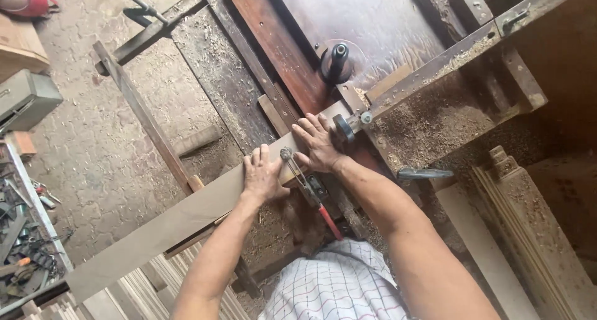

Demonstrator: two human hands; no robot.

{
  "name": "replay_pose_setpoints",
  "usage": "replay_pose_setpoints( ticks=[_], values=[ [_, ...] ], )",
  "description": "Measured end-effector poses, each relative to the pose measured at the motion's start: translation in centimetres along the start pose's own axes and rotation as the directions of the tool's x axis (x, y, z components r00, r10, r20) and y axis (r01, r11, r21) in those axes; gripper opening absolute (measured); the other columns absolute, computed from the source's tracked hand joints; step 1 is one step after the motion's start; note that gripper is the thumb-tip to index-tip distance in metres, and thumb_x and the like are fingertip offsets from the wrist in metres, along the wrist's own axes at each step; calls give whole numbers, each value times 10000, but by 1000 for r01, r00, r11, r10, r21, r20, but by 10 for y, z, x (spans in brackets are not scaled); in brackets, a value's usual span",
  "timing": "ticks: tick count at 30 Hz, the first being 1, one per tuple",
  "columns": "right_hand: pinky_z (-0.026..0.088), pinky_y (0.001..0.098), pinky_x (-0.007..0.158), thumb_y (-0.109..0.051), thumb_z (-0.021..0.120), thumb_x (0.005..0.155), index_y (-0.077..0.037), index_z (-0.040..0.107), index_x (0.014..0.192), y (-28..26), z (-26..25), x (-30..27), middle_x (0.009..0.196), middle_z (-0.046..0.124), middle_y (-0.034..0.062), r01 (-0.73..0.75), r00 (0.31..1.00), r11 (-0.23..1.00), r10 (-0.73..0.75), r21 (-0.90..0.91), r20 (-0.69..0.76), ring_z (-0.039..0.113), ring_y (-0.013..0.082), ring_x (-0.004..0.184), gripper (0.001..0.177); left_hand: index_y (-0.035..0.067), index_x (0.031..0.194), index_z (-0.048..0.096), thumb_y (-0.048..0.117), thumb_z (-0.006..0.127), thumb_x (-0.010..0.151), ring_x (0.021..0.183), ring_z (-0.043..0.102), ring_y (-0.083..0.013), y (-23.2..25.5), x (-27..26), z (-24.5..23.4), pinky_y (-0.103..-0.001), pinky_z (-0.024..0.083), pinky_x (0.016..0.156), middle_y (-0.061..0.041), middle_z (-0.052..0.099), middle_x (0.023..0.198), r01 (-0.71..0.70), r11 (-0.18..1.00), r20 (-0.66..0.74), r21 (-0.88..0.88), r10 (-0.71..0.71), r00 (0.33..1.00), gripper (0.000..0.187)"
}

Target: Shaping the edges of wood planks using a stationary wood shaper machine.

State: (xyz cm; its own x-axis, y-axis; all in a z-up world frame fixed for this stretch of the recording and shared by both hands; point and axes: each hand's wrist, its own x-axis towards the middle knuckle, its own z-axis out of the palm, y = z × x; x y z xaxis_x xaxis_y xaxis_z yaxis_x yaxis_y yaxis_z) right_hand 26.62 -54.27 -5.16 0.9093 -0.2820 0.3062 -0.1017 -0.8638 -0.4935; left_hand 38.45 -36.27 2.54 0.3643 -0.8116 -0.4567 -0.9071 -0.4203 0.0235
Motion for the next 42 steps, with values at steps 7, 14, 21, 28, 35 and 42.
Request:
replay_pose_setpoints(
  ticks=[7, 14, 21, 28, 35, 42],
  values=[
    [185, 535, 1261, -516, 724, 788, -78, 541, 1447, 0, -2, 36, 1459, 511, 155, -59, 996, 997, 63, -57, 60, 372, 354, 1468, 812, 316, 1393, 540, 544, 971, 461, 1358, 328, -422, -27, 24, -11, -588, 312, 1056, -290, 343, 1464, -12, 998, -70, -65, 7, 997, 1052],
    [152, 498, 1253, -551, 621, 850, -70, 498, 1485, 7, -2, 70, 1517, 466, 164, -31, 980, 975, 73, -218, 183, 329, 356, 1490, 806, 356, 1461, 492, 531, 964, 476, 1323, 374, -395, -50, 44, -21, -561, 370, 1021, -258, 380, 1454, -7, 998, -85, -62, 2, 996, 1106],
    [137, 509, 1273, -562, 597, 878, -86, 490, 1492, 4, -10, 84, 1554, 441, 161, -64, 971, 981, 104, -182, 216, 289, 342, 1524, 784, 337, 1446, 474, 602, 982, 447, 1326, 353, -427, -59, 56, -14, -591, 362, 1001, -306, 342, 1450, -44, 999, -95, -32, 41, 995, 1152],
    [155, 528, 1265, -573, 616, 873, -92, 504, 1488, 7, -2, 93, 1574, 424, 174, -61, 984, 985, 86, -162, 155, 283, 351, 1528, 789, 289, 1410, 526, 584, 981, 455, 1311, 366, -426, -68, 62, -23, -582, 368, 993, -304, 353, 1433, -42, 999, -79, -26, 40, 996, 1099],
    [165, 543, 1266, -533, 643, 855, -87, 527, 1463, 9, -3, 101, 1559, 444, 169, -53, 986, 988, 74, -145, 148, 295, 358, 1528, 763, 255, 1352, 559, 592, 977, 457, 1306, 363, -419, -75, 69, -23, -580, 349, 1010, -295, 354, 1428, -34, 999, -75, -15, 32, 997, 1044],
    [173, 546, 1265, -519, 649, 845, -86, 536, 1450, 13, -1, 107, 1551, 454, 165, -50, 987, 991, 68, -128, 143, 302, 346, 1529, 753, 284, 1341, 576, 554, 972, 430, 1308, 365, -416, -77, 70, -32, -580, 344, 1025, -268, 359, 1422, -32, 999, -146, -26, 28, 989, 1029]
  ],
)
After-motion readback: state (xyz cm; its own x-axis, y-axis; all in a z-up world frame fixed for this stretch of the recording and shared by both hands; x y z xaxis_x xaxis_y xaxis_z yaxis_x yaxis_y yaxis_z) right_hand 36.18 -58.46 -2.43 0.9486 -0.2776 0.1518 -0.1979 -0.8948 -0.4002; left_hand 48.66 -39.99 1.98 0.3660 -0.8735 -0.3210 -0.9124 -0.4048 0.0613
